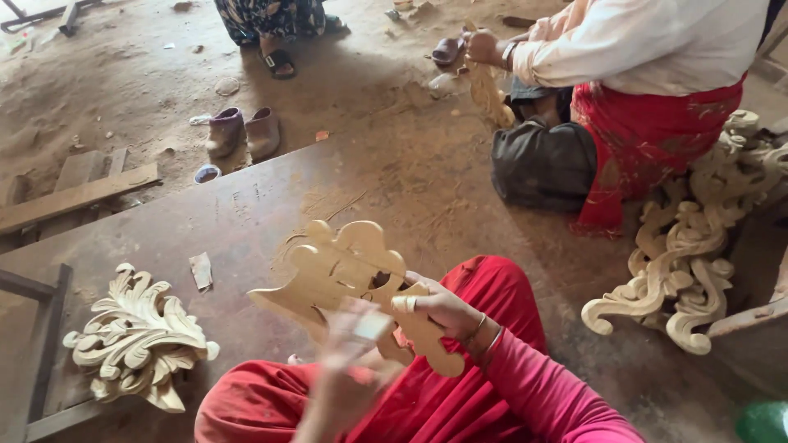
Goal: The person sits on the floor and carves a wooden decorative piece using a small hand tool. They hold the wood in one hand and carefully shape its edges and curves, occasionally rotating the piece to access different sides.
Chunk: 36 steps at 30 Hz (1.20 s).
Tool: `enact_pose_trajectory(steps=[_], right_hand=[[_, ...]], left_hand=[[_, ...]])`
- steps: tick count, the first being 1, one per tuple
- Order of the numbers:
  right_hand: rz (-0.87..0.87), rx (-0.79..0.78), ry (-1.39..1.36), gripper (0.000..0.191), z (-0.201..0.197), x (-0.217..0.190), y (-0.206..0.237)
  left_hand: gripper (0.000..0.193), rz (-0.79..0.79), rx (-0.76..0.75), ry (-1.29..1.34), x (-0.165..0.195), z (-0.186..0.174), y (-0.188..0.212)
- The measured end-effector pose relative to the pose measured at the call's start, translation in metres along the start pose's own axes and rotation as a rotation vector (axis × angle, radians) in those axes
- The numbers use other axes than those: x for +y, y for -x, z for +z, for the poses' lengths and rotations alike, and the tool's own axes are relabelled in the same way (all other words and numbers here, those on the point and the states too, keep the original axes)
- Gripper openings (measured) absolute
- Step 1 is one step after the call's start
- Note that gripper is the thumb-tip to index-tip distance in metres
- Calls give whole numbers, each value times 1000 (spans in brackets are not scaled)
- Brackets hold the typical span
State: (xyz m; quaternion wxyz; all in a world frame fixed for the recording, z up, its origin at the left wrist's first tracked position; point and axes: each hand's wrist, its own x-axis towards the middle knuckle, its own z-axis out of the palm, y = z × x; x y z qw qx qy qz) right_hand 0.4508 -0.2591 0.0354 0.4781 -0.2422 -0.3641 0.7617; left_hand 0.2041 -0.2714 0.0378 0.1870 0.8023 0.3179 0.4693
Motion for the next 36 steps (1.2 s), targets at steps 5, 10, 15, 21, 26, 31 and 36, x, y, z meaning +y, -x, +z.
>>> enact_pose_trajectory(steps=[5, 10, 15, 21, 26, 31, 36], right_hand=[[-22, -144, 190, 62, 23, -7, 5], [-126, -424, 633, 50, 2, 11, -8], [-180, -541, 618, 56, -3, -9, -29], [-839, -301, 543, 11, -8, -63, -64], [-315, 235, 191, 41, -36, -14, -92], [-639, 348, 700, 49, -53, 76, -127], [-359, 634, 814, 34, -86, 95, -133]], left_hand=[[80, -447, 382, 234, -78, -97, -14], [81, -687, -97, 534, -100, -144, 6], [40, -763, -245, 580, -97, -152, 30], [27, -756, 110, 470, -52, -131, 12], [18, -836, 253, 331, -21, -108, 2], [15, -711, 254, 205, -22, -78, -3], [10, -623, 234, -75, -20, -52, -5]])
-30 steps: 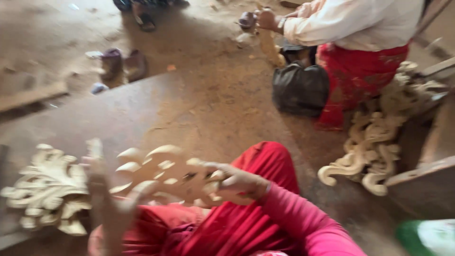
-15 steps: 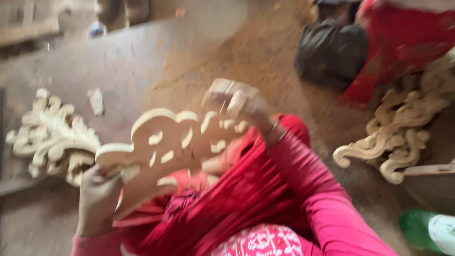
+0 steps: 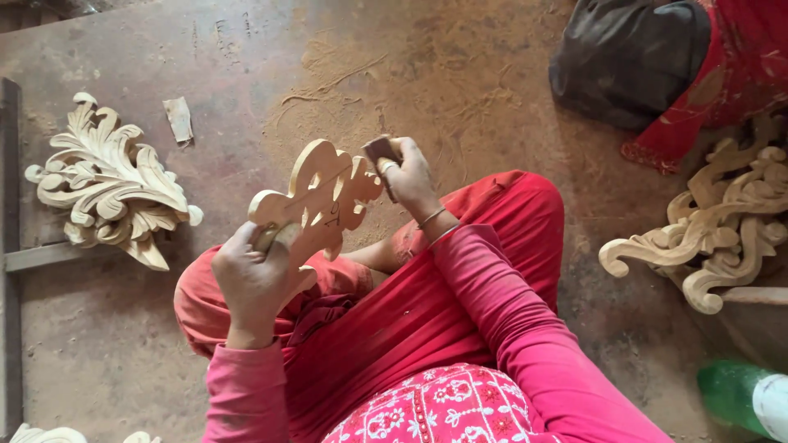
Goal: The person sits on the floor and carves a wooden decorative piece using a small hand tool. They hold the wood in one hand and carefully shape its edges and curves, occasionally rotating the piece to access different sides.
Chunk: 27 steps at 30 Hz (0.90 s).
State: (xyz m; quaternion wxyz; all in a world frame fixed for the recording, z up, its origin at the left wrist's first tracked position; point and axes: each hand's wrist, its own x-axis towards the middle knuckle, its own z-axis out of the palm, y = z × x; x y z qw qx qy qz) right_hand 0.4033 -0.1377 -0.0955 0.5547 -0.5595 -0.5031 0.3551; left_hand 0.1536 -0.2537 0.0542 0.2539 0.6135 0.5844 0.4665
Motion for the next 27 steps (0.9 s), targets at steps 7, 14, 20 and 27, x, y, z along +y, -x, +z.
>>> enact_pose_trajectory(steps=[7, 14, 20, 27], right_hand=[[237, -58, -168, 28, -1, -9, -7], [354, -42, -138, 31, 17, 4, -31], [408, -208, -452, 17, 31, 3, -53], [401, -150, -196, 24, 39, -11, -66]], left_hand=[[18, 171, 27, -238, 8, 32, -20], [14, 162, 38, -310, 3, 65, -39], [24, 4, 35, -207, -6, 66, -58], [21, -130, -86, -221, -34, 49, -56]])
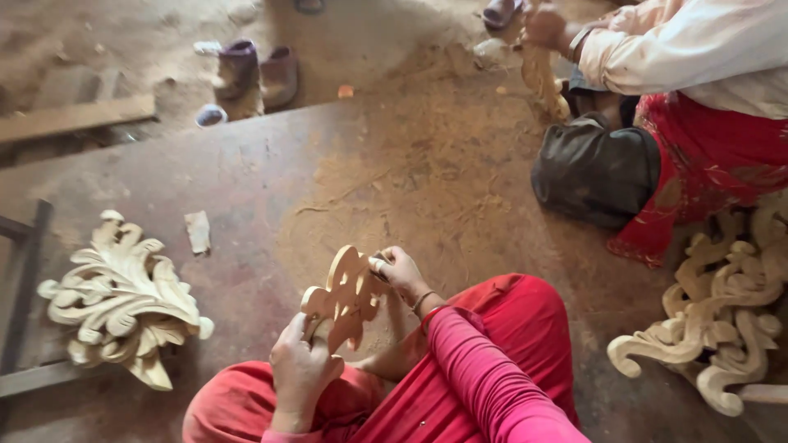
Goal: The person sits on the floor and carves a wooden decorative piece using a small hand tool. They hold the wood in one hand and carefully shape its edges and curves, occasionally rotating the piece to access different sides.
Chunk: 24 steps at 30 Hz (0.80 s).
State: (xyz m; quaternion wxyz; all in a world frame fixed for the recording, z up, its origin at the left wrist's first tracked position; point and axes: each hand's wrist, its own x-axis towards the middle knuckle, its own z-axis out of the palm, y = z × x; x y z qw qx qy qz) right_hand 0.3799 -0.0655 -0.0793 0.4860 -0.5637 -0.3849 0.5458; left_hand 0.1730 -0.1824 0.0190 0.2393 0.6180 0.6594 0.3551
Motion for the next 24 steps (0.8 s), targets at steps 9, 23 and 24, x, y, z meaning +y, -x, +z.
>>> enact_pose_trajectory(steps=[9, 23, 24], right_hand=[[-75, -236, 65, 36, -9, -9, 0], [-260, 41, 444, 26, 12, -12, 10], [-273, 112, 478, 26, 18, -9, 11]], left_hand=[[74, 107, -676, 229, -15, -37, -51], [35, 187, -701, 875, -40, 21, -70], [35, 208, -645, 863, -41, 23, -65]])
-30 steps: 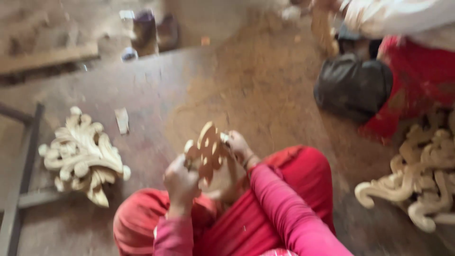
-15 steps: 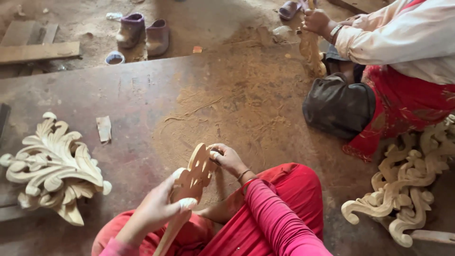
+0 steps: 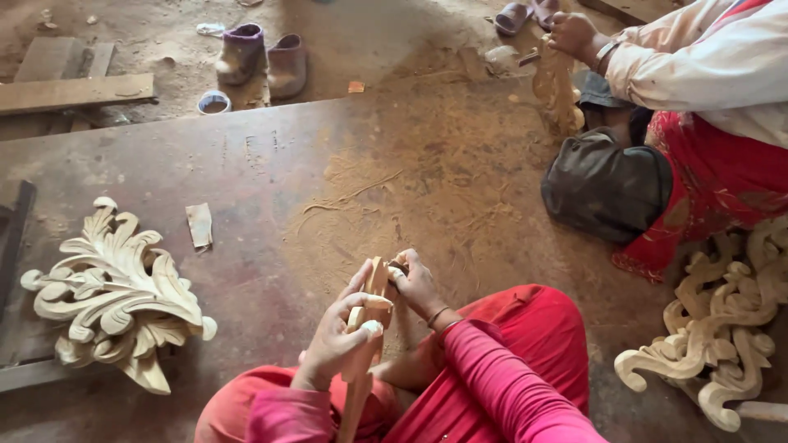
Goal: The person sits on the floor and carves a wooden decorative piece using a small hand tool. They hold the wood in one hand and carefully shape its edges and curves, occasionally rotating the piece to access different sides.
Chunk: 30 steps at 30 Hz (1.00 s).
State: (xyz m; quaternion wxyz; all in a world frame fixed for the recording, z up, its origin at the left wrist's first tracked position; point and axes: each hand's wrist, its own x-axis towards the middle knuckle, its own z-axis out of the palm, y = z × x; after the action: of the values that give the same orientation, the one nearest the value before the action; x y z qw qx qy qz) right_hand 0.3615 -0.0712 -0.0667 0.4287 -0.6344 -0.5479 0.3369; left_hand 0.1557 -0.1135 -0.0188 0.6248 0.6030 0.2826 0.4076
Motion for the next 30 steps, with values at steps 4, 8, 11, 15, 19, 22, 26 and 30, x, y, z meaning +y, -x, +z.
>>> enact_pose_trajectory(steps=[4, 8, 11, 15, 19, 22, 26, 30], right_hand=[[114, 83, -73, 26, 16, 2, 1], [103, -140, -175, 25, 10, 11, -7], [-53, -292, 34, 23, -3, 16, -12], [-321, -261, 129, 21, 1, 26, -10], [-215, -6, 212, 20, 16, 35, -13], [-244, -66, 156, 20, 15, 42, -17], [-330, -254, 153, 21, 6, 47, -11], [-164, -106, 303, 21, 15, 49, 2]], left_hand=[[37, 122, 142, -256, -10, 12, 13], [51, 39, 221, -165, -6, 14, 23], [63, -52, 263, -122, 5, 14, 28], [52, -213, 223, -324, 15, 25, 40], [47, -101, 174, -314, 14, 43, 39], [47, 90, 285, -338, 13, 46, 40], [37, -67, 476, -336, 9, 37, 51], [36, -70, 363, -237, 0, 33, 61]])
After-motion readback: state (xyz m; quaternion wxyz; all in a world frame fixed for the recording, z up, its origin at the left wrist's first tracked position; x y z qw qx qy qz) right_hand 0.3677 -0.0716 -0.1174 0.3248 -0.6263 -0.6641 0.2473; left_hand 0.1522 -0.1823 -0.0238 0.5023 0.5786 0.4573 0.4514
